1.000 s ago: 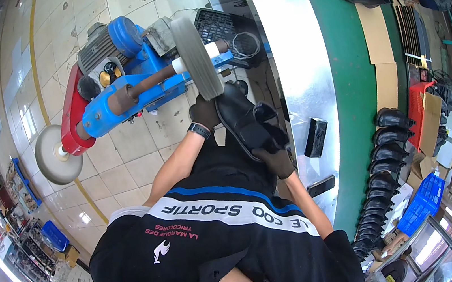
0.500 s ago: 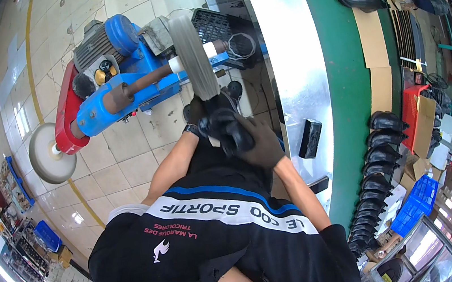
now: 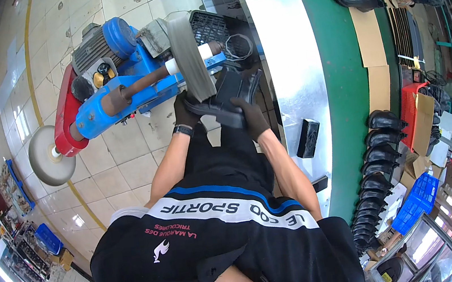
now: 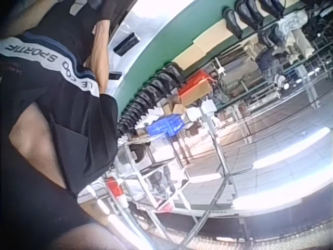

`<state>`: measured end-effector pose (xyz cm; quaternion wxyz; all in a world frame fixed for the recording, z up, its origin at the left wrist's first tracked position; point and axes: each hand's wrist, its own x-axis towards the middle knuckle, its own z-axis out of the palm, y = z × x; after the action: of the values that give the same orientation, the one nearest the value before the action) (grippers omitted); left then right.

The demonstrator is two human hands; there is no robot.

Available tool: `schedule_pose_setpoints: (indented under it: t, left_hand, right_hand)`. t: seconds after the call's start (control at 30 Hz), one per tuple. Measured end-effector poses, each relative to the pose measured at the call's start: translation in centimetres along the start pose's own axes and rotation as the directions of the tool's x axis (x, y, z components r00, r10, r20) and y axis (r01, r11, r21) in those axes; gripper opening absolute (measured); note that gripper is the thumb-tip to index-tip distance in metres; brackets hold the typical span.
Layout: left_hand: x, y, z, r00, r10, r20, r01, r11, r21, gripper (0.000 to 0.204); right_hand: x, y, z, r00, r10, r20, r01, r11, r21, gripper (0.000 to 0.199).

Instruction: The person uses a rotating buffing machine to polish the exterior of black leather boots. They pick up boots from a green conveyor belt, press them against the spinning wheel to smooth the surface, and then place them back on the belt. The process is repeated for multiple boots throughout the clip.

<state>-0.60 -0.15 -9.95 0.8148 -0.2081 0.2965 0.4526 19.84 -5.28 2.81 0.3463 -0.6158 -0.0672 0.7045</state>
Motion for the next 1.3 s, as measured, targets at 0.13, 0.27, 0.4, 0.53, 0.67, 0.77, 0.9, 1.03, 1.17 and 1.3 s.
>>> schedule_pose_setpoints:
  t: [0.13,0.27,0.4,0.53,0.67,0.77,0.9,1.03,1.17,1.3]
  left_hand:
    - [-2.7,2.2,-3.9,0.907,0.35,-0.234,-0.337,0.937,0.093,0.025]
    - [-5.6,3.1,1.1,0.206,0.686,0.698,0.116,-0.725,0.678,0.02]
    - [-7.2,1.6,9.8,0.327,0.738,0.59,0.014,-0.628,0.778,0.028]
    - [-7.8,-1.7,14.2,0.365,0.757,0.542,-0.145,-0.529,0.836,0.026]
    - [-9.2,-2.4,16.5,0.295,0.62,0.727,-0.232,-0.691,0.684,0.017]
    - [-9.5,-2.2,17.5,0.254,0.521,0.815,-0.256,-0.776,0.576,0.013]
    - [-9.3,-1.1,17.5,0.239,0.396,0.886,-0.218,-0.868,0.447,0.012]
    - [-9.7,-1.1,19.3,0.235,0.298,0.925,-0.246,-0.902,0.353,0.012]
    - [-10.1,-0.8,19.9,0.257,0.102,0.961,-0.296,-0.938,0.179,0.013]
    - [-9.5,-1.8,20.8,0.254,-0.064,0.965,-0.379,-0.925,0.039,0.016]
  right_hand:
    - [2.8,-1.0,0.5,0.914,0.336,0.226,-0.379,0.908,0.18,0.038]
    - [6.0,1.2,-1.0,0.887,0.45,0.103,-0.461,0.851,0.253,0.037]
    - [5.1,3.5,-1.9,0.898,0.407,0.168,-0.44,0.838,0.321,0.034]
    - [2.5,5.1,-1.9,0.906,0.421,0.054,-0.397,0.797,0.455,0.038]
    - [1.9,6.1,-0.9,0.924,0.367,0.109,-0.369,0.778,0.508,0.04]
    - [3.9,9.9,-1.3,0.919,0.296,0.261,-0.395,0.708,0.586,0.041]
    - [4.1,11.6,0.1,0.945,0.145,0.294,-0.262,0.874,0.409,0.045]
    - [5.5,15.6,0.2,0.916,-0.26,0.307,0.315,0.938,-0.144,0.049]
    - [0.8,11.5,3.0,0.906,0.066,0.419,-0.257,0.87,0.42,0.06]
    - [-0.7,10.8,3.6,0.927,0.044,0.372,-0.264,0.781,0.566,0.069]
